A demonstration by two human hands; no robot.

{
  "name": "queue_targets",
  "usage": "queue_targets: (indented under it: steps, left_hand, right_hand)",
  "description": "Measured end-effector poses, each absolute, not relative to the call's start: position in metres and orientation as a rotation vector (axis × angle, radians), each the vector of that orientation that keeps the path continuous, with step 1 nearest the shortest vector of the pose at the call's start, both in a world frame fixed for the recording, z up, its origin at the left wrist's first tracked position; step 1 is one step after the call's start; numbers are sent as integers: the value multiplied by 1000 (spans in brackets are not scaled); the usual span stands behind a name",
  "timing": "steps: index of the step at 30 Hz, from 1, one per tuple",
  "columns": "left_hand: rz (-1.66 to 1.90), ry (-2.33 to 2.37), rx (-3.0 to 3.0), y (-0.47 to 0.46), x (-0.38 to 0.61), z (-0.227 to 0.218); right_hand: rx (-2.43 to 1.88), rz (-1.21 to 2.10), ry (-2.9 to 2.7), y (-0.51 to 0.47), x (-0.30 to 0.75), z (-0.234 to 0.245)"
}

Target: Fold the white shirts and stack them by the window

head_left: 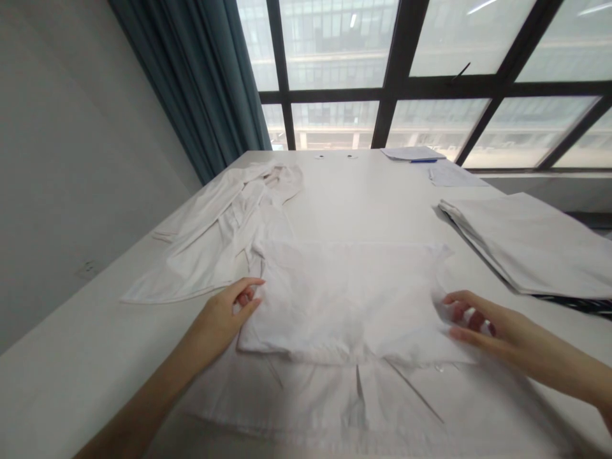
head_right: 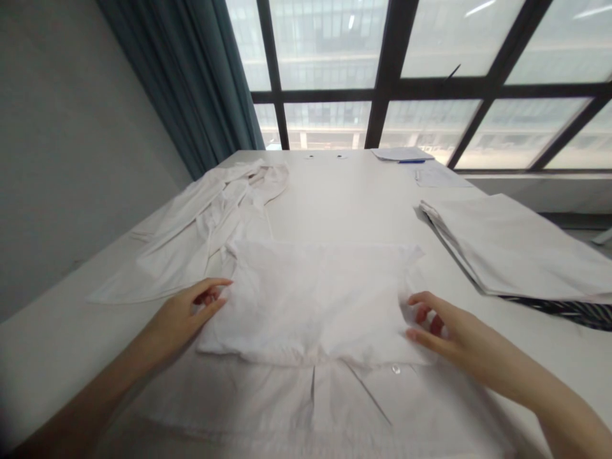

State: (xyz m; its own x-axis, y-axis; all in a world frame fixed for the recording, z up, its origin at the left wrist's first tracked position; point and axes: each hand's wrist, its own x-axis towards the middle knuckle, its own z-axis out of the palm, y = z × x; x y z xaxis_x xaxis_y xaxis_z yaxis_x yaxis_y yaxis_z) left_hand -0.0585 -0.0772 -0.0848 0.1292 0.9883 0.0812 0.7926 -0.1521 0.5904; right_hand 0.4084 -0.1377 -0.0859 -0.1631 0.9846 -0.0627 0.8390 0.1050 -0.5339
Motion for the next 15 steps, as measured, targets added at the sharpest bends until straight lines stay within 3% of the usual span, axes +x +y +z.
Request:
queue_targets:
  steps: [4, 7, 11, 15]
  left_hand:
    - [580, 1620, 1903, -86, -55, -78]
    - [524, 1496, 1789, -88, -56, -72]
    - [481, 1458, 1717, -88, -60, -57]
    - [532, 1524, 1702, -96, -65, -39]
  right_hand:
    - [-1670, 509, -2213, -152, 424, -103]
    - [-1668, 571, -2103, -153, 419, -105]
    - [-1606, 713, -1987, -149, 404, -87]
    - [-1521, 627, -1806, -155, 415, -69]
